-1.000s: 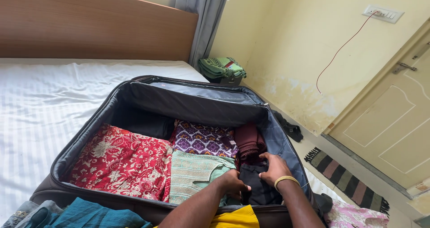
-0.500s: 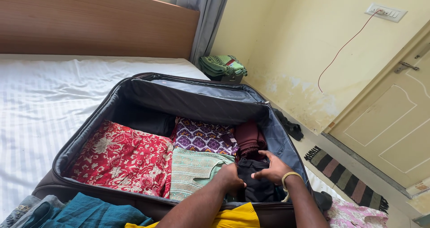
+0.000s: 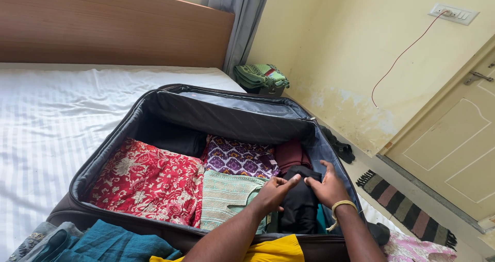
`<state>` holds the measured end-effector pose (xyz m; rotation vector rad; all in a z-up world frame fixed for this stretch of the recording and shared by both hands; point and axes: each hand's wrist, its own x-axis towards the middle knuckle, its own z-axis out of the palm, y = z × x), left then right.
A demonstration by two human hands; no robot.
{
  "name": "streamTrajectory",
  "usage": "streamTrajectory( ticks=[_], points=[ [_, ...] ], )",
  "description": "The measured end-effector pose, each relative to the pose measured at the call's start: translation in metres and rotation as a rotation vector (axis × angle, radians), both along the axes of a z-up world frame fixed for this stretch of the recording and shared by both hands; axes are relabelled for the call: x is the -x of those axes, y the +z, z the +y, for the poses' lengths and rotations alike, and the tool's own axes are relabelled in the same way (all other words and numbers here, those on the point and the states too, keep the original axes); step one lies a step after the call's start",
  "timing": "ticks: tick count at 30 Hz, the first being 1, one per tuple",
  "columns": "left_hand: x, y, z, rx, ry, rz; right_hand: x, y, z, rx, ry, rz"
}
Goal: The person is sitting on a bed and packing various folded clothes into an open suitcase. They handle multiple garments, including a purple cloth, a blue cloth, a yellow top, and a green cloth, placing them into the suitcase or arranging them on their lap.
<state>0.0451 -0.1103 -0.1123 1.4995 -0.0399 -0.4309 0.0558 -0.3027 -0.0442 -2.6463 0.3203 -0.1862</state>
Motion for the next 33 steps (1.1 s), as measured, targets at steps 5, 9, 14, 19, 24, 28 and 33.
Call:
streamTrajectory(
  ticks=[5,9,14,19,24,28,33],
  points=[
    [-0.011,-0.006,0.003,0.068,0.129,-0.194,0.0,0.009,0.005,-0.14,0.135,-0.322],
    [-0.028,-0.015,0.006,0.147,0.176,0.108,0.021,0.042,0.031,-0.993,0.077,-0.243],
    [-0.002,0.014,0.021,0.325,-0.012,0.237,0.02,0.038,0.016,-1.229,0.151,-0.241],
    [0.012,0.032,0.026,0.723,-0.259,0.126,0.018,0.035,0.007,-1.321,0.243,-0.17],
    [0.01,0.037,0.032,0.476,0.046,-0.03,0.007,0.019,-0.004,-1.329,0.222,-0.071],
    [-0.01,0.009,0.03,0.41,0.235,0.054,0.03,0.046,0.027,-1.145,0.081,0.036],
    [-0.013,0.017,0.048,0.284,0.19,0.171,0.019,0.038,0.02,-1.008,0.078,0.17]
  ],
)
